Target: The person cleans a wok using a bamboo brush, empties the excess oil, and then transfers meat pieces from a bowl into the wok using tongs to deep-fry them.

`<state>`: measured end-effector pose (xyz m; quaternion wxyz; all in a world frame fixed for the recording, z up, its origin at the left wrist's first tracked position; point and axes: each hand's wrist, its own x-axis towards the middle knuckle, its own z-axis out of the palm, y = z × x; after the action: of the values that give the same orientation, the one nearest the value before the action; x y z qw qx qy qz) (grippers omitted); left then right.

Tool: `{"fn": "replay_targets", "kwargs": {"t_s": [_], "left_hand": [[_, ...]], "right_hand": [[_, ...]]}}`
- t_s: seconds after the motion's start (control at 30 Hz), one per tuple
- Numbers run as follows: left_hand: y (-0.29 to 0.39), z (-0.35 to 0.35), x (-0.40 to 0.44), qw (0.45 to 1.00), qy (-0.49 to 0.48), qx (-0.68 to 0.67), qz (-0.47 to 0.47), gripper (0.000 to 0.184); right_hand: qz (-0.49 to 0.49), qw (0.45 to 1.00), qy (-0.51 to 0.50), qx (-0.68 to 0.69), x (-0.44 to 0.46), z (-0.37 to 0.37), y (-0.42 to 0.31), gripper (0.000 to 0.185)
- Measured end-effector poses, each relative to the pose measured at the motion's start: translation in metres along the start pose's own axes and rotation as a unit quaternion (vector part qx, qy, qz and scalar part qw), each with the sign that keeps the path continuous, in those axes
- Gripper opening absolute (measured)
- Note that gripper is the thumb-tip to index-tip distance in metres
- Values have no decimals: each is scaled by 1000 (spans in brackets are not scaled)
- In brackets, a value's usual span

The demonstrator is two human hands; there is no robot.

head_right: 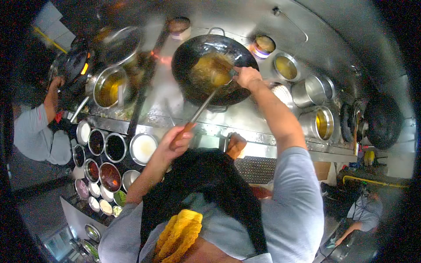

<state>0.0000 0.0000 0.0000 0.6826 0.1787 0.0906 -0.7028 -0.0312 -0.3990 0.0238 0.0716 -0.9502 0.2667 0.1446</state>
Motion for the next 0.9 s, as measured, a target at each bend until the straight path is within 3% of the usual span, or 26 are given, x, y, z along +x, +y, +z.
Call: {"fn": "replay_targets", "kwargs": {"t_s": [0.07,0.1,0.17,0.2,0.27,0.3,0.37,0.4,0.5,0.57,0.6,0.63,0.67,0.7,0.8,0.87,0.9], "left_hand": [[-6,-1,2,998,-41,-55,7,34],[9,-1,8,998,-47,-22,26,34],[-8,-12,7,999,-36,-37,15,34],[-4,1,-2,999,-28,-30,26,34],[-2,-4,1,998,-34,-31,32,35],[-4,-6,3,999,-33,-22,28,35],[-8,-10,4,996,-57,-73,9,35],[-8,-6,4,996,-53,-62,19,34],[-9,-11,10,998,-46,-51,15,34],[-7,-9,13,994,-64,-82,16,35],[-8,-4,13,997,-48,-46,26,35],[-9,4,9,999,-32,-10,37,35],[-8,10,7,999,-32,-24,18,35],[-7,9,10,999,-36,-21,9,35],[-4,5,16,1000,-22,-19,6,34],[6,11,17,1000,3,20,1,34],[11,17,15,998,31,57,-4,34]], "right_hand": [[-53,990,-105,77,1,-4,-1,58],[-30,970,-123,206,0,-27,-5,54],[-58,998,21,7,7,-10,9,53],[-72,997,24,12,8,-14,-3,53],[6,971,-157,181,-6,-31,-18,53],[0,970,-160,181,-10,-27,-20,53],[-16,1000,-20,8,-7,-22,-23,54],[-61,998,-6,33,-6,-14,-20,54],[-45,998,-25,41,2,-5,0,55],[-49,997,15,58,3,7,0,55],[35,964,-161,211,-4,-9,-1,57],[-46,989,-89,111,1,0,13,56],[-24,999,2,46,-29,-23,-11,54],[15,1000,-1,24,-28,-24,-23,51],[-34,989,-77,124,-19,0,2,50],[23,999,33,-22,-31,-19,-12,51],[23,999,34,-21,-33,-25,-12,51]]}}
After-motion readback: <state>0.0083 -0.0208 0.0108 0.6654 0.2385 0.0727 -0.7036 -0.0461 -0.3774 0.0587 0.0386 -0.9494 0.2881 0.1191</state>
